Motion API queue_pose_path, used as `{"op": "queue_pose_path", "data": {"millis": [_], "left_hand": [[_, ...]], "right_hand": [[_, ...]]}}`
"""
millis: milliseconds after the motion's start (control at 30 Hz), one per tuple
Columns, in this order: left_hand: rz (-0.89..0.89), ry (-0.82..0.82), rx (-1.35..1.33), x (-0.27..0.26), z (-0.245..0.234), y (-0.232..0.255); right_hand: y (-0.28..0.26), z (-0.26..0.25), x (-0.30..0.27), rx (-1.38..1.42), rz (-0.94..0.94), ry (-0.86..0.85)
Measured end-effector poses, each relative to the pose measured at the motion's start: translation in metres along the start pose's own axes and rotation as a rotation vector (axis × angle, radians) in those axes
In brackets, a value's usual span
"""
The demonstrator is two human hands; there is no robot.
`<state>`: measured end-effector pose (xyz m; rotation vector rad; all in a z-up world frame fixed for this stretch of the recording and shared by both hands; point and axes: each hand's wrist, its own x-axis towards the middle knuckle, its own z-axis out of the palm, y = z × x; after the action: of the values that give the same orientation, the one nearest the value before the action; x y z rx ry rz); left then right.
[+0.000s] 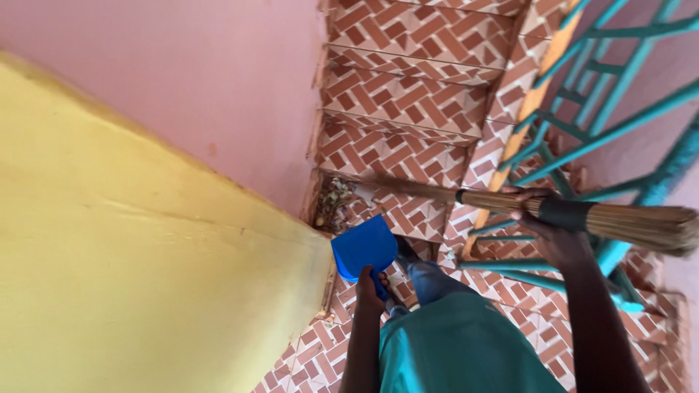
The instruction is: The person sweeps debris from tiled stairs and a balcony into a dustpan using a broom, moving down the stairs and across the balcony floor.
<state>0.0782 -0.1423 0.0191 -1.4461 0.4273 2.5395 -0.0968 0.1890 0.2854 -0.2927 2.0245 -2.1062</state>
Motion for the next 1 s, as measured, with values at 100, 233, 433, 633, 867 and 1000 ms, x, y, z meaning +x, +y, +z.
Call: {"op": "queue_pose_path", "data": {"millis": [100,233,433,633,867,1000], "left_hand": [[-0.017,-0.014,0.026,-0.002,0.007,-0.005],[0.033,-0.034,0.059,-0.001,0.019,0.001],[0.03,-0.053,0.029,0.003,0.023,0.005],[-0.13,-0.095,0.017,0.013,0.049,-0.012],[-0.11,-0.129,0.111,0.026,0.091,-0.018],[-0.121,-0.108,0.106,0.025,0.092,-0.031]], "right_hand": [[0.034,0.012,-0.009,0.121,-0.01,0.237],[0.083,0.032,-0.012,0.054,-0.01,0.469],[-0.017,0.008,-0.011,-0.46,0.39,0.182],[-0.001,-0.049,0.005,-0.18,-0.12,0.046],[0.125,-0.042,0.001,-0.024,0.129,0.153],[0.048,-0.03,-0.014,-0.384,-0.113,-0.184]]}}
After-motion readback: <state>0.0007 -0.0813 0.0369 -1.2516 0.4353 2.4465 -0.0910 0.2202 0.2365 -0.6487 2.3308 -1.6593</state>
